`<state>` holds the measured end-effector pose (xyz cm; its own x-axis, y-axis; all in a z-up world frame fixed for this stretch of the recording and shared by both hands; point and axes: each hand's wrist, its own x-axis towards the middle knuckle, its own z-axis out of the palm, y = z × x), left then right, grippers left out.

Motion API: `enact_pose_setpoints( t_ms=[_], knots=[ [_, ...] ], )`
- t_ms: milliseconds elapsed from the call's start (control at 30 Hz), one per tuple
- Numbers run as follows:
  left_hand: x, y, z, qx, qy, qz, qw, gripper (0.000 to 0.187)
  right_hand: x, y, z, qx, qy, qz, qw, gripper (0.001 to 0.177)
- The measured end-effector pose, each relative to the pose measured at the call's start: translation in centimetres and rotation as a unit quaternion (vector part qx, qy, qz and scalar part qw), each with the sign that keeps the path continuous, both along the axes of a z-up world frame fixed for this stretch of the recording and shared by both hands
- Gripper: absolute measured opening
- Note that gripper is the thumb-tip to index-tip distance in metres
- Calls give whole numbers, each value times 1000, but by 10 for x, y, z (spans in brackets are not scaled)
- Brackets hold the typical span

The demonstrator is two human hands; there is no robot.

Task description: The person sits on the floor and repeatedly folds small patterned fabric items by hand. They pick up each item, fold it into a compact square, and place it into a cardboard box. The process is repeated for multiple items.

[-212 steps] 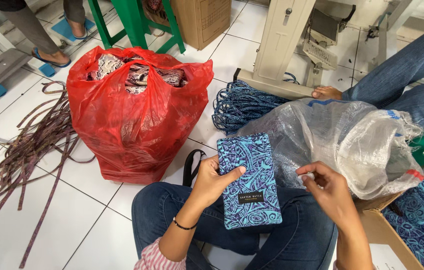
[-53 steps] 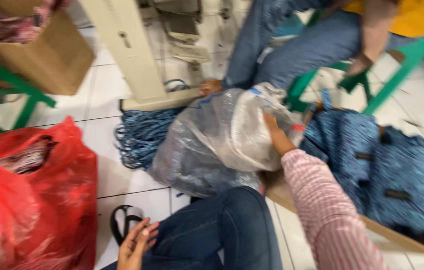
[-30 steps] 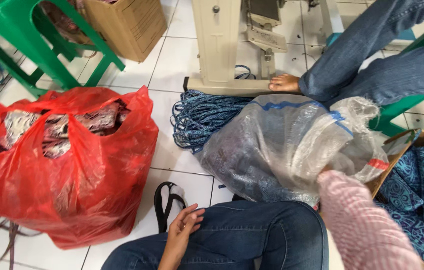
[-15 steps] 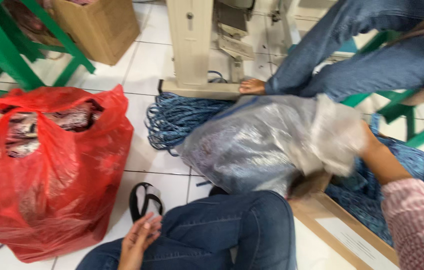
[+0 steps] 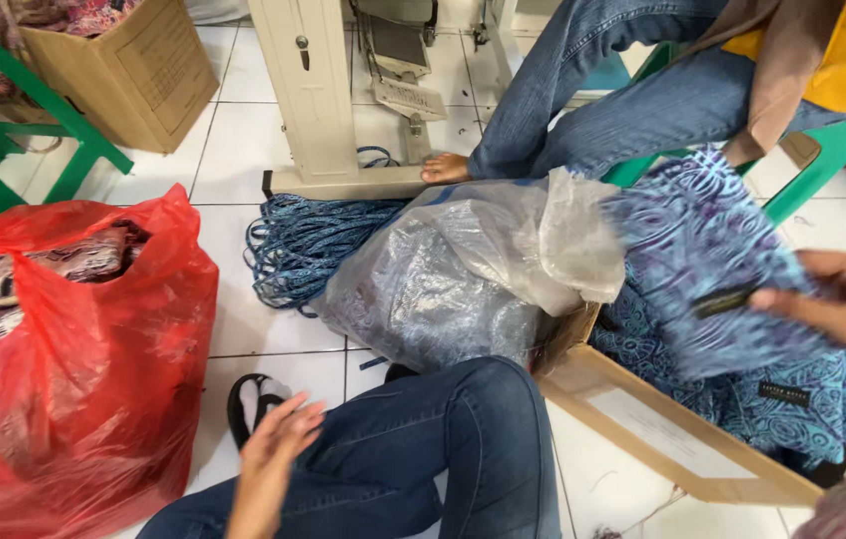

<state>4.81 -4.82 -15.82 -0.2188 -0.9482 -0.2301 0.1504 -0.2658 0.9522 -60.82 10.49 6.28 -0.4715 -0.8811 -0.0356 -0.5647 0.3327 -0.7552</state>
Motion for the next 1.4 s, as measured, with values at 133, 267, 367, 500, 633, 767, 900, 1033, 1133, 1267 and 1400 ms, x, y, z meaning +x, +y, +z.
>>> enact_pose_setpoints(
  t_ms=[133,267,367,500,633,767,900,1033,1133,1267,1400],
  knots=[
    [-71,15,66,-104,43,-143,983,51,134,-24,-76,-98,-144,171,970,27],
    [-102,25,107,-153,192,-70,967,46,277,-57,-133,-97,-152,272,945,23],
    [-82,29,117,-151,170,-1,974,39,330,-73,-134,-35,-160,317,934,35],
    [-54,37,117,-244,-4,-26,969,29,345,-97,-107,-110,-101,334,931,65],
    [-48,44,121,-260,-54,-78,961,36,345,-110,-97,-136,-114,397,900,60],
    [-45,45,139,-286,-43,-123,949,44,344,-114,-107,-185,-127,434,873,35],
    [-45,48,153,-295,35,-108,949,57,333,-115,-117,-143,-139,366,909,21],
    [-41,40,157,-350,-80,-121,925,34,330,-112,-110,-128,-199,333,913,21],
    [-39,34,156,-274,-109,-144,945,25,342,-108,-105,-144,-301,283,899,32],
    [-41,31,152,-266,-87,-144,949,21,342,-106,-112,-235,-224,329,887,19],
    [-38,31,159,-446,-129,-137,875,22,330,-108,-124,-254,-160,390,871,34]
  ],
)
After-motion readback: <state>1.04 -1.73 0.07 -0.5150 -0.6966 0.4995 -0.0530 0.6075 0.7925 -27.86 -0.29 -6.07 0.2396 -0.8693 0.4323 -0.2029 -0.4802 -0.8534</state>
